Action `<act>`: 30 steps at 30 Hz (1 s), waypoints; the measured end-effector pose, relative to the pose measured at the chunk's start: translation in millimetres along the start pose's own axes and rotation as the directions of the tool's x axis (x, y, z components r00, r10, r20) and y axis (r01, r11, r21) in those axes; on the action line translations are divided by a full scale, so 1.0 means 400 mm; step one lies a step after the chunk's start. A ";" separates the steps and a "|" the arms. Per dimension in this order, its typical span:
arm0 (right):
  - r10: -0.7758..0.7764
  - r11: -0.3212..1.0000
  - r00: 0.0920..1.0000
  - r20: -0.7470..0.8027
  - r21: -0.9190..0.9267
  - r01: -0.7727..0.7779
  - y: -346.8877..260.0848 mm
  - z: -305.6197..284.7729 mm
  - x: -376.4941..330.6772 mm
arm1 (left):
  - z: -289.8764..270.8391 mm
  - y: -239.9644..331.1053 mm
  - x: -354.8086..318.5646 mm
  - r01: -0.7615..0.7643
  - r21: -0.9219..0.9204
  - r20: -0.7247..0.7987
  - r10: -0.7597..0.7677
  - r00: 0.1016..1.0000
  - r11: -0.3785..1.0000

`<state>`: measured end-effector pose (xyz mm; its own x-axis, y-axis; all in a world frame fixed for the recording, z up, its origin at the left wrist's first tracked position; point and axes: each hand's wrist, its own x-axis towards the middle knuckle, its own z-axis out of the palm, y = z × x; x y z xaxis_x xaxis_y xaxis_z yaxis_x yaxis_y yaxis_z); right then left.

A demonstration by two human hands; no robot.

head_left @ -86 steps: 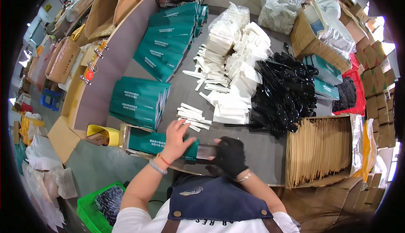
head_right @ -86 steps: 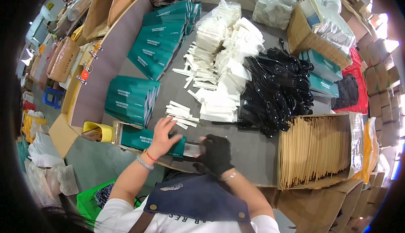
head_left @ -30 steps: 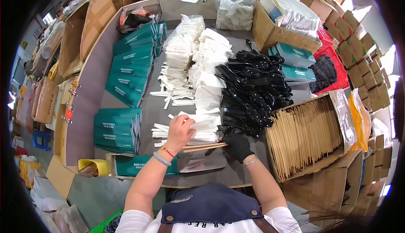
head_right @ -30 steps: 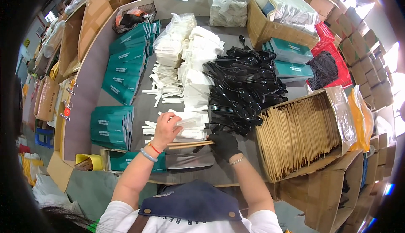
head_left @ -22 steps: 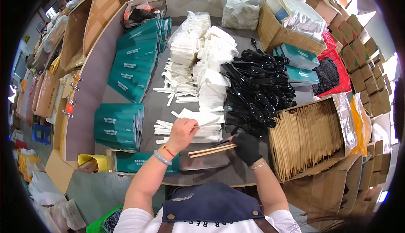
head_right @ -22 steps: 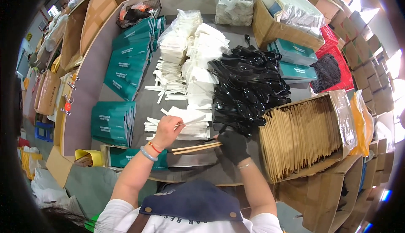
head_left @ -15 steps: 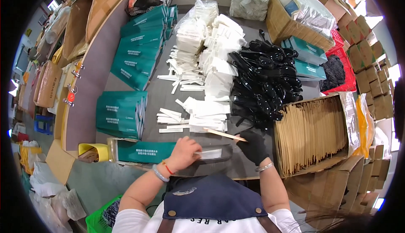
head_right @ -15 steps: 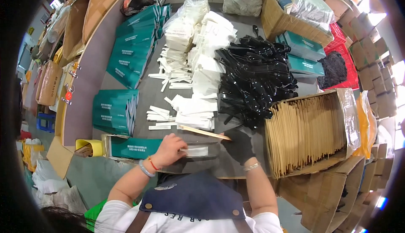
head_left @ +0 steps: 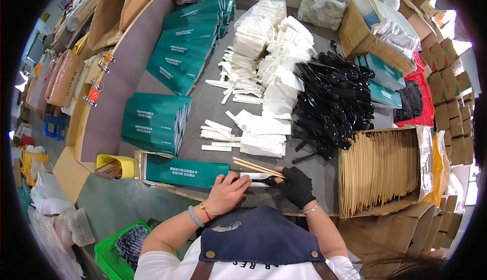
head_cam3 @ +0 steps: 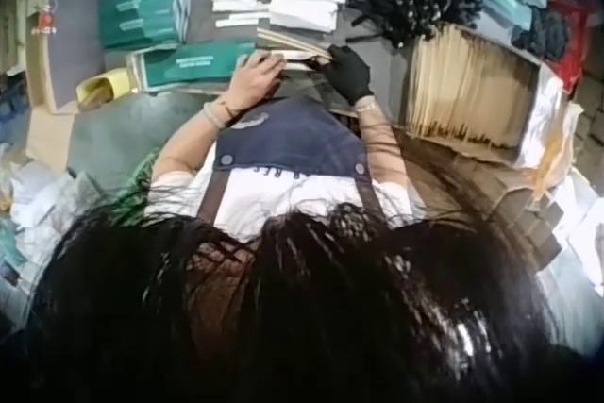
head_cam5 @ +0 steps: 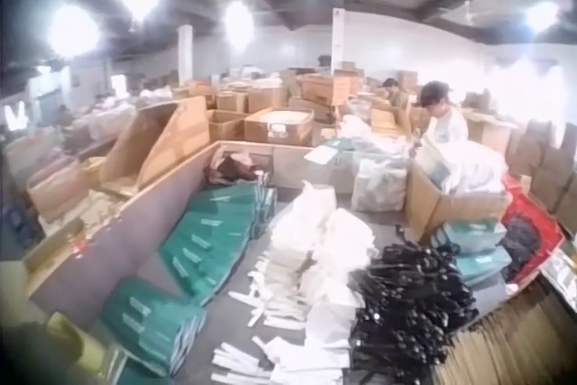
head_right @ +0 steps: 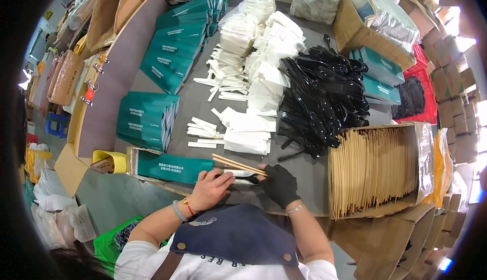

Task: Counting wooden sticks and placing them into green packaging envelopes.

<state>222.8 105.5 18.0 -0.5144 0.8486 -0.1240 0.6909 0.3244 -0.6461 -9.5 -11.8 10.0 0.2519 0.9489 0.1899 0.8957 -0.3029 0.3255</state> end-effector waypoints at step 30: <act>-0.012 0.997 1.000 0.028 0.082 0.010 0.067 0.051 -0.026 | -0.018 -0.041 0.065 0.053 -0.145 0.090 -0.040 0.995 0.988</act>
<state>236.3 96.8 -13.4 -0.5366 0.8327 -0.1369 0.6418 0.2973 -0.7069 -20.4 17.2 16.2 0.2482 0.9643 0.0926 0.8449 -0.2622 0.4663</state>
